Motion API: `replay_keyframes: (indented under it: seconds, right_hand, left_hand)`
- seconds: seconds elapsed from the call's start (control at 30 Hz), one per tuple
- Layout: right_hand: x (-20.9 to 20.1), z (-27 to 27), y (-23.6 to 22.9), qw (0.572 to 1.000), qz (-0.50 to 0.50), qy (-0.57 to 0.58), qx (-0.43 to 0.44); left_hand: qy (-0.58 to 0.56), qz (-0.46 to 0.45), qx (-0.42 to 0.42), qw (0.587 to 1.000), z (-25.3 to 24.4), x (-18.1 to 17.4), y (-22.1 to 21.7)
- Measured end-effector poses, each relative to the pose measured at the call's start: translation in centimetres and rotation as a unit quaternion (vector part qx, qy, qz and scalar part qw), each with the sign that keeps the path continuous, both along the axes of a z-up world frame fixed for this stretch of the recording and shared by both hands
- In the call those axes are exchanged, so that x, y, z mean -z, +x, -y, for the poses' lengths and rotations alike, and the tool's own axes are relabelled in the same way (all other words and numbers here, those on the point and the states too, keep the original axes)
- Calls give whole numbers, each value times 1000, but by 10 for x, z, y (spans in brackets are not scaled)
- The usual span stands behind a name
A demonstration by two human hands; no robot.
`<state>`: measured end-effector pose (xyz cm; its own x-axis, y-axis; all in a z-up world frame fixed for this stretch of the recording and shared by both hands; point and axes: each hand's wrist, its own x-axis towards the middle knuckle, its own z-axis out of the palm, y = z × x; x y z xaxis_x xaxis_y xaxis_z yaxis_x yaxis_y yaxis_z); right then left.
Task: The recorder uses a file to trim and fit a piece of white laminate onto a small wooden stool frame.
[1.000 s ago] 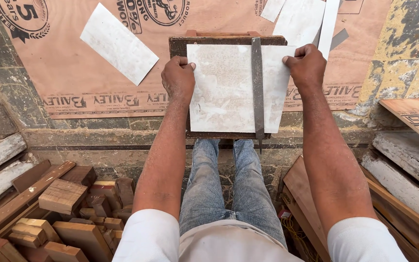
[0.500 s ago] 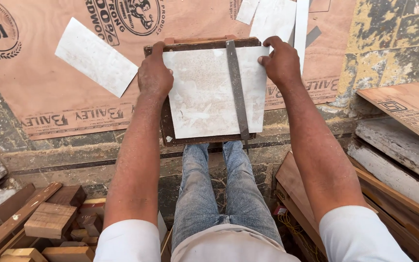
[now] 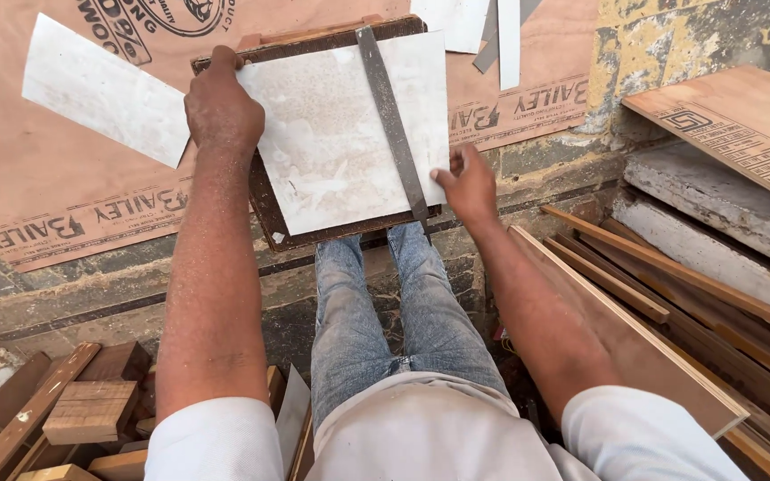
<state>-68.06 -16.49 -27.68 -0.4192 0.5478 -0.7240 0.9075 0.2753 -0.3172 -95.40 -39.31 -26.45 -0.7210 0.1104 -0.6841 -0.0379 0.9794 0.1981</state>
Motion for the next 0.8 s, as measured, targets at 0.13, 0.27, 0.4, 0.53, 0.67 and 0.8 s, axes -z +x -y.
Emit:
replay_keyframes:
  seconds: [0.13, 0.27, 0.4, 0.53, 0.67, 0.8]
  right_hand:
    - [3, 27, 57, 993, 11, -6, 114]
    - [20, 23, 75, 972, -46, -55, 226]
    - [9, 24, 63, 936, -55, -136, 321]
    - [14, 25, 63, 925, -38, -153, 346]
    - [9, 23, 58, 924, -39, -158, 345]
    - [4, 27, 55, 924, -36, -144, 352]
  left_hand:
    - [3, -6, -5, 1000, 2, 2, 3]
    - [-1, -26, 2, 1000, 1, 15, 13]
    - [76, -140, -66, 985, 25, 57, 43]
    - [118, -94, -195, 969, 32, 17, 83]
    - [119, -97, -173, 973, 72, 22, 178]
    - [96, -54, -307, 945, 87, 19, 234]
